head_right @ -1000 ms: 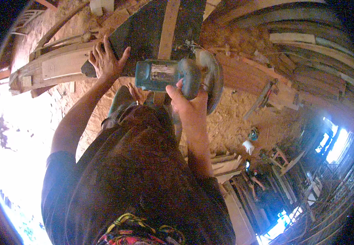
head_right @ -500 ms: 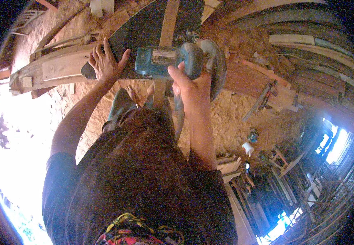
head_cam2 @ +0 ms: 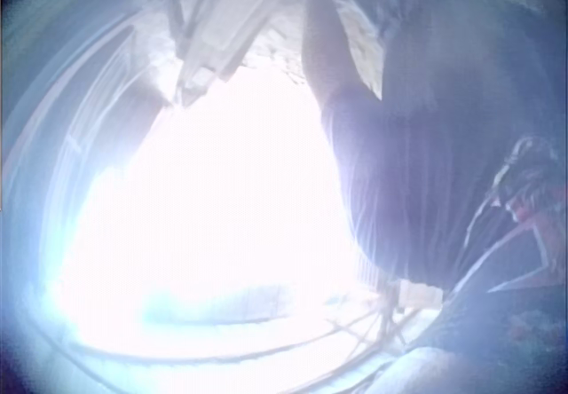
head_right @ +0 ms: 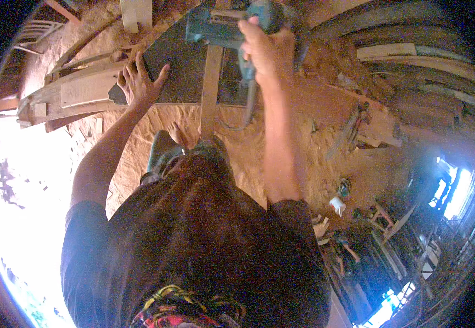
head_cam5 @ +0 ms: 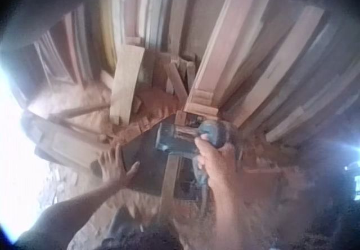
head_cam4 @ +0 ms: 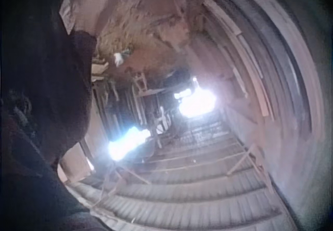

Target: The person uses a circular saw to cut a long wooden plank into shorter pieces. They repeatedly position the plank on a workbench, cut it, and then move the cut pieces aside. The person also uses a chisel to clean up the cut edges of the wood.

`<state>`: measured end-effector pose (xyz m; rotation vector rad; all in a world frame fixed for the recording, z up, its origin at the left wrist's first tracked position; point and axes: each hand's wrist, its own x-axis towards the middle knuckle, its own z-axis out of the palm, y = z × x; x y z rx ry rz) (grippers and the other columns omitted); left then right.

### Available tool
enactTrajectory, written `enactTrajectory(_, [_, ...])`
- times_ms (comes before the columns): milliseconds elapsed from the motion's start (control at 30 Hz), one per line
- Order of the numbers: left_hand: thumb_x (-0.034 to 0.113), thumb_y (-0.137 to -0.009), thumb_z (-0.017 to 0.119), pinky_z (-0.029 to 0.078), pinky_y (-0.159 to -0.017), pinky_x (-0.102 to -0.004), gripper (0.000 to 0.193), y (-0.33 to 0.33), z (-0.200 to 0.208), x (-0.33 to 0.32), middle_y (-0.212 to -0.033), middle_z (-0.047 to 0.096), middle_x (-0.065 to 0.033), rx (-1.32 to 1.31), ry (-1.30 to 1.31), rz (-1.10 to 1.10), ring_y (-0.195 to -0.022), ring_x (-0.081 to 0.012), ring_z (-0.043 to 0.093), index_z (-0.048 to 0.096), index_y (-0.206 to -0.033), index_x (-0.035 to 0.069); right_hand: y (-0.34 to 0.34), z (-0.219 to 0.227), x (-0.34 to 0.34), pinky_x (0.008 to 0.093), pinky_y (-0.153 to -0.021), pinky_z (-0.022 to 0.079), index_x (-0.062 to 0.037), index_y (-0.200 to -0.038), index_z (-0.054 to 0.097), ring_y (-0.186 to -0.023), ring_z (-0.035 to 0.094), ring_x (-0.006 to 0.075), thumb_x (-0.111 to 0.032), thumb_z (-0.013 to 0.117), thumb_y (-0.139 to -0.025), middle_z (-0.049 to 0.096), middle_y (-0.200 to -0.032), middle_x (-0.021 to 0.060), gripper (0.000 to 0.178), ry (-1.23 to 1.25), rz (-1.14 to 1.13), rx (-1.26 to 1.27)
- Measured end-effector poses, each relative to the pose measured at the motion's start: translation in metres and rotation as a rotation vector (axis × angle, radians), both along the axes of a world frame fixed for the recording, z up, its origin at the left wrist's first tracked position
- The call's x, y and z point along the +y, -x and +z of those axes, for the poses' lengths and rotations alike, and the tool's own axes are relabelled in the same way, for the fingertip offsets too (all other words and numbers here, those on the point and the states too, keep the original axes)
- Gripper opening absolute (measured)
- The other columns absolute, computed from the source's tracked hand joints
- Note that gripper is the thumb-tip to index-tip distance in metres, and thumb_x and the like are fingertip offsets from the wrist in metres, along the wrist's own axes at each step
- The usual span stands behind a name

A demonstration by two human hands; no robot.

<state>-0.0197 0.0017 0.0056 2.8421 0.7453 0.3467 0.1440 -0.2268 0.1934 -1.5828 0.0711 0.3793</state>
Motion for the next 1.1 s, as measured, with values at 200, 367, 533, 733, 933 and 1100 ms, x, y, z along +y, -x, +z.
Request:
enactTrajectory(200, [0.077,-0.09,0.057,0.017,-0.119,-0.0588,0.102,0.0,0.004,0.0,-0.141,0.048,-0.0258,0.076,0.062,0.014,-0.142,-0.0395,0.038,0.036,-0.154,-0.001,0.014,0.051,-0.065,0.027,-0.049,0.04,-0.0008,-0.108,0.068,-0.053,0.049,0.0085,-0.005,0.079,-0.088,0.058,-0.071,-0.0013,0.023,0.104,-0.079,-0.097])
enactTrajectory(367, [0.073,-0.09,0.06,0.018,-0.118,-0.0574,0.1,0.0,0.003,-0.005,-0.143,0.047,-0.0236,0.02,0.034,0.011,-0.141,-0.0385,0.038,0.034,-0.157,0.003,0.014,0.037,-0.142,0.0271,-0.049,0.039,-0.0001,-0.115,0.067,-0.053,0.048,0.0075,-0.007,0.077,-0.091,0.06,-0.073,-0.0006,0.027,0.425,-0.129,-0.114])
enactTrajectory(533, [0.071,-0.09,0.062,0.019,-0.118,-0.0565,0.099,0.0,0.011,-0.004,-0.145,0.046,-0.0219,0.083,0.054,0.014,-0.141,-0.0385,0.038,0.034,-0.156,0.004,0.008,-0.011,-0.227,0.038,-0.062,0.052,0.0006,-0.11,0.069,-0.065,0.065,0.0249,-0.025,0.082,-0.086,0.07,-0.081,0.0115,0.037,0.809,-0.123,-0.124])
enactTrajectory(733, [0.07,-0.091,0.062,0.019,-0.118,-0.0562,0.096,0.001,0.004,-0.002,-0.144,0.048,-0.021,0.092,0.016,0.023,-0.139,-0.0376,0.039,0.035,-0.156,0.005,0.005,-0.043,-0.255,0.0484,-0.09,0.053,0.0047,-0.107,0.068,-0.096,0.07,0.0463,-0.031,0.083,-0.083,0.074,-0.102,0.0253,0.045,1.052,-0.142,-0.254])
enactTrajectory(933, [0.07,-0.091,0.062,0.018,-0.119,-0.0547,0.095,0.0,0.008,-0.003,-0.145,0.047,-0.021,0.093,0.005,0.027,-0.14,-0.037,0.039,0.035,-0.156,0.006,0.009,-0.044,-0.25,0.0495,-0.087,0.055,0.0053,-0.105,0.068,-0.092,0.07,0.0466,-0.033,0.083,-0.083,0.074,-0.099,0.0261,0.047,1.07,-0.1,-0.367])
enactTrajectory(1100, [0.071,-0.091,0.062,0.018,-0.119,-0.0549,0.096,0.0,0.007,-0.002,-0.146,0.047,-0.0216,0.094,0.014,0.014,-0.141,-0.0375,0.039,0.035,-0.156,0.006,0.018,-0.044,-0.234,0.0506,-0.089,0.055,0.007,-0.11,0.067,-0.094,0.07,0.0487,-0.034,0.082,-0.085,0.073,-0.1,0.0276,0.051,1.123,-0.104,-0.27])
